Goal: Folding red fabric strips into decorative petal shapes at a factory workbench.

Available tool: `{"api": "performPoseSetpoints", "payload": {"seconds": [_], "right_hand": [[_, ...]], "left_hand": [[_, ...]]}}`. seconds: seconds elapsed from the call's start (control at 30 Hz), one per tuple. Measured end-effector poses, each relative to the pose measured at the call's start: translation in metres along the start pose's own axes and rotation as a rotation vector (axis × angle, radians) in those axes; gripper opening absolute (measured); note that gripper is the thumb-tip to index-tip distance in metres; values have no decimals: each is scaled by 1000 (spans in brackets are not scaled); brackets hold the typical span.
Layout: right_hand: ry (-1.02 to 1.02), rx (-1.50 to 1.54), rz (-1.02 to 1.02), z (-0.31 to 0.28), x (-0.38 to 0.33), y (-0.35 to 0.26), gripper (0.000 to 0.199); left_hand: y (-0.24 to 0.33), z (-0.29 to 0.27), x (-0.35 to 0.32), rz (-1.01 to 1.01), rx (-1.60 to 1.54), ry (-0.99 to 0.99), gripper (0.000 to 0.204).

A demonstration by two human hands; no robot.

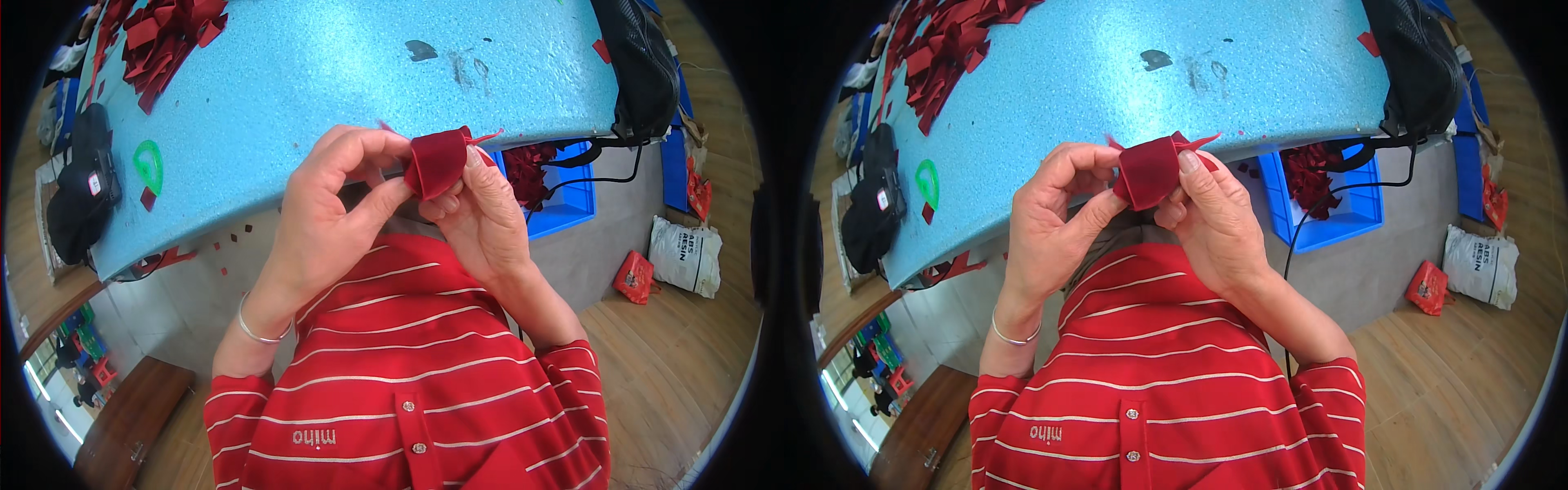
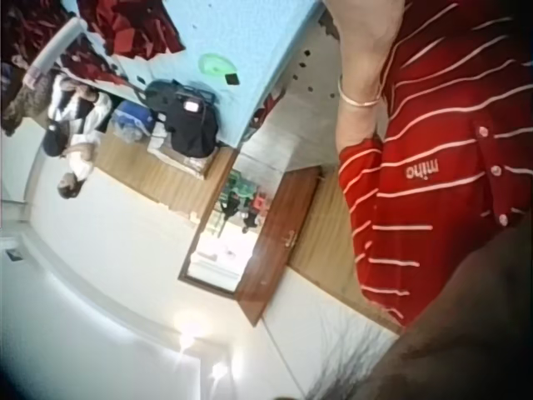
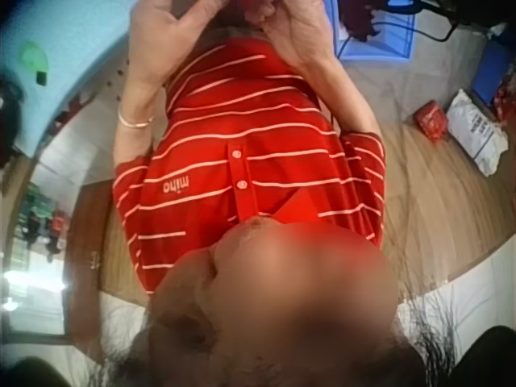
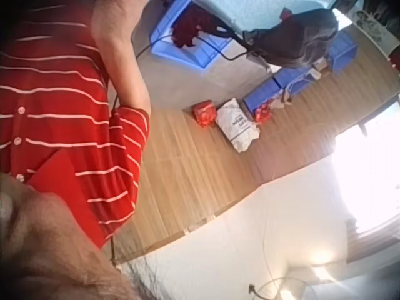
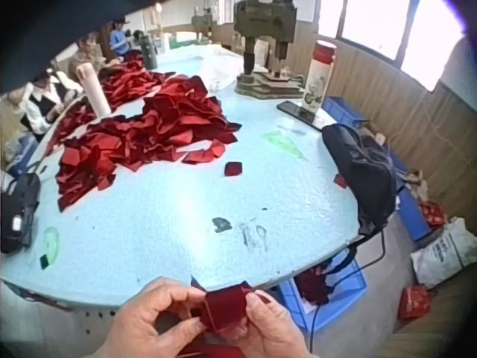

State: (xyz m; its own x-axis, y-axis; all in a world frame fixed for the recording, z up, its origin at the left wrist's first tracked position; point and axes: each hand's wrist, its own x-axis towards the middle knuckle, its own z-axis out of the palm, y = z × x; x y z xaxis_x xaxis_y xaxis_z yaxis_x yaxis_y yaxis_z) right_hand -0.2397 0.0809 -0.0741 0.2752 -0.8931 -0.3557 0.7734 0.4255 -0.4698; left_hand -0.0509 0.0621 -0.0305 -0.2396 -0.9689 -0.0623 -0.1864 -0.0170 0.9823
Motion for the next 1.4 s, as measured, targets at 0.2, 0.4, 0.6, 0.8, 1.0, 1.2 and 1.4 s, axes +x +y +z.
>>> {"api": "performPoseSetpoints", "payload": {"seconds": [0.2,0.4,0.6,0.8,1.0,1.2,1.4], "right_hand": [[-6,-84,-16,3,-2,1,28],[-28,-47,-47,0,-1,5,25],[28,-66,-67,8,0,4,24],[140,-247,-112,16,-2,6,23],[-11,-461,-239,14,-4,-1,27],[-83,-219,-220,27,0,-2,24],[-127,-335,-282,24,-8,-3,20]], "left_hand": [[-7,-6,2,19,-82,-66,21],[0,-12,3,11,78,-142,17],[-1,-10,6,2,-146,-144,12],[9,-15,1,-263,-289,-192,9],[23,-23,3,-128,-126,-168,8],[31,-38,2,-135,-294,-366,15],[36,-42,4,160,73,-481,16]]}}
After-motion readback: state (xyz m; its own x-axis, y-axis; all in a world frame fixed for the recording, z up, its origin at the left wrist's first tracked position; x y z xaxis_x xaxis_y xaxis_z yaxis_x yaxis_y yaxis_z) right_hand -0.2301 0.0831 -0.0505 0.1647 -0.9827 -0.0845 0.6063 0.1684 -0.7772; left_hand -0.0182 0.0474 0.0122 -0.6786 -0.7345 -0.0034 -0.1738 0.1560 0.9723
